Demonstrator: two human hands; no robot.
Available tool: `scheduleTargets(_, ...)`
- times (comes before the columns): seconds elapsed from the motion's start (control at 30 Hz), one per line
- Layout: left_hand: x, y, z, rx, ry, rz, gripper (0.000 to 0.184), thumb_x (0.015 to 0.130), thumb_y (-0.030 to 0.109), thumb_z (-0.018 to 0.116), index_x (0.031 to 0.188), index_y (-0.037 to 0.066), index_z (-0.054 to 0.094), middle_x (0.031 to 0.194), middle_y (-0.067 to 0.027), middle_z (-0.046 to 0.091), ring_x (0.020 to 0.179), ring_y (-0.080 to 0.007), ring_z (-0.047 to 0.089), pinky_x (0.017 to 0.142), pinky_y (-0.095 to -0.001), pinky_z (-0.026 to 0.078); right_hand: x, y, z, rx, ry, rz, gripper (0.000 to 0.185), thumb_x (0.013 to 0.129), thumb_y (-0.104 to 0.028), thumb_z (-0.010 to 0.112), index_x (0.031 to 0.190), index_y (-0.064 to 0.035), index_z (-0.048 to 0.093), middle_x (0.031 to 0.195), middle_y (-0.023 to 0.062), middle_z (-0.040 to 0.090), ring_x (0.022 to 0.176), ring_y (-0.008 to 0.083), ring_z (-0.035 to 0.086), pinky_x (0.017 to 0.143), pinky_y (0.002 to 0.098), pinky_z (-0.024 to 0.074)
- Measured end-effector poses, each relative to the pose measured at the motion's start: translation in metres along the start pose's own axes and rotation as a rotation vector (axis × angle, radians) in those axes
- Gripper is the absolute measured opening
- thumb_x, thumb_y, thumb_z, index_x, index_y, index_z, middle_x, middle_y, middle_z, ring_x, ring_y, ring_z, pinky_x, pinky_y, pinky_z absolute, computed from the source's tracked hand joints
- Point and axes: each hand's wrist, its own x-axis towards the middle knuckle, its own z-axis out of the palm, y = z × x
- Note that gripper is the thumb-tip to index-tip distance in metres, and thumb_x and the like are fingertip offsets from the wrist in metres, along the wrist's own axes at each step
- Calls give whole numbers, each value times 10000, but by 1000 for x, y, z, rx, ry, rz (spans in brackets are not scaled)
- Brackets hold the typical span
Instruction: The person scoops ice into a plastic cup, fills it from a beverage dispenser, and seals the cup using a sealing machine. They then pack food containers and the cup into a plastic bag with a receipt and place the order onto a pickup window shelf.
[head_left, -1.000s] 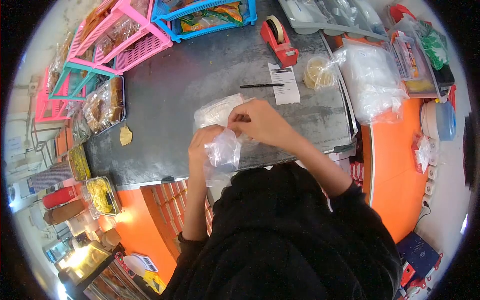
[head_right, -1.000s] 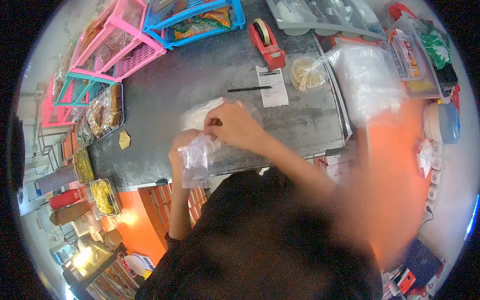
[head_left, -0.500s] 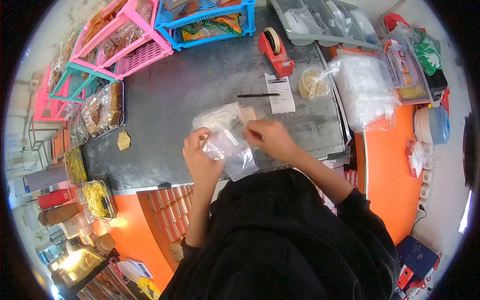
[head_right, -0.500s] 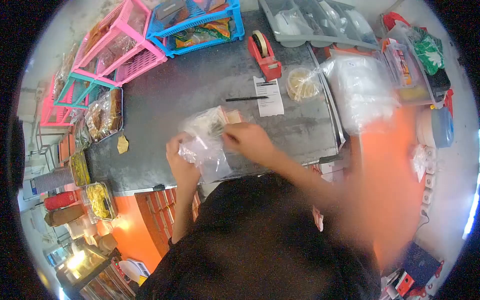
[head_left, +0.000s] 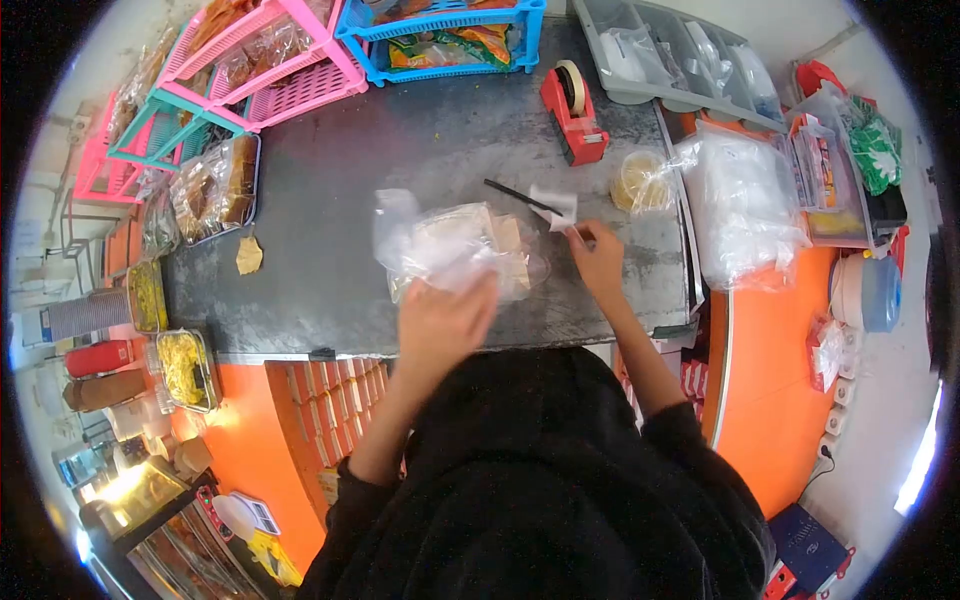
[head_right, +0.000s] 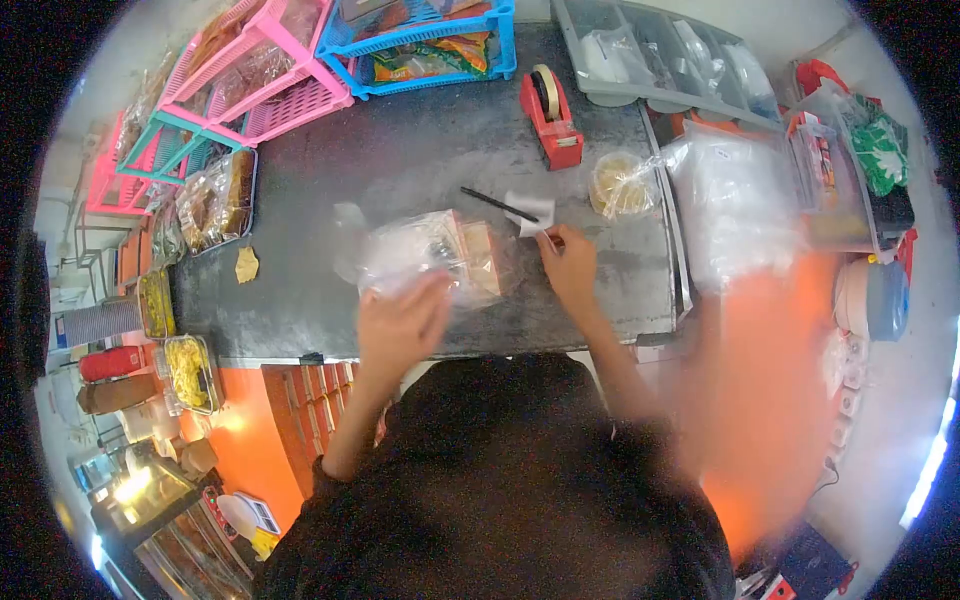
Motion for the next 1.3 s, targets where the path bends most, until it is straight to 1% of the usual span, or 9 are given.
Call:
scheduleTargets(0.07,11,-24,-4,-53,130,102,176,771,187,596,912,86,625,948,-46,633,864,-198,595,739,-319,418,-12,-45,-20,307,156,265,94,746,-82,628,811,-42,574,932,89,605,807,291,585,686,393,444)
scheduleTargets(0.2,6,-28,-1,-317,256,5,239,824,243,546,962,60,611,1030,-78,617,967,-227,582,814,-339,393,-41,-97,-28,-4,-14,-698,139,701,-73,647,773,-63,529,1100,111,581,1067,290,547,770,375,445)
scheduleTargets(0.33,12,-7,-13,-537,328,-143,238,834,230,539,995,68,603,1061,-77,603,1028,-225,554,830,-367,368,-41,-102,-28,-81,-183,-828,185,678,-103,672,760,-77,508,1195,110,534,1176,264,476,828,373,432)
scheduleTargets(0.53,24,8,-15,50,17,-16,315,824,233,566,1124,135,578,1236,11,518,1146,-183,468,898,-363,267,-24,-101,-41,143,-371,-838,197,716,-129,652,880,-48,580,1151,107,561,1134,278,503,883,382,416)
scheduleTargets(0.7,17,-4,-14,80,61,-115,321,808,264,599,1120,186,582,1219,54,524,1166,-130,444,929,-394,225,52,-60,-40,158,55,-120,200,801,-93,560,969,15,558,930,177,596,860,324,591,703,387,475)
scheduleTargets(0.87,14,5,-22,149,52,-176,341,801,282,611,1129,193,578,1230,57,517,1185,-130,425,957,-438,178,142,-6,-15,-370,-18,63,374,731,-156,644,1009,31,478,1007,255,505,871,408,560,726,450,468)
scheduleTargets(1.2,13,12,-10,174,106,-307,366,788,357,612,1116,202,561,1237,78,477,1127,-133,444,947,-470,160,121,0,35,-242,354,58,359,716,-194,688,958,-16,491,937,157,514,869,303,571,695,367,483)
scheduleTargets(1.27,9,9,-9,180,99,-293,373,789,372,605,1120,206,559,1240,78,476,1131,-132,442,946,-466,160,125,10,34,704,63,475,217,815,-182,629,943,-54,509,1049,87,483,895,174,565,725,311,475)
scheduleTargets(1.3,7,8,-9,191,94,-278,380,790,387,599,1123,209,557,1242,78,476,1135,-131,440,946,-462,161,120,12,36,704,59,476,217,815,-182,629,943,-54,509,1049,87,483,895,174,565,725,311,475)
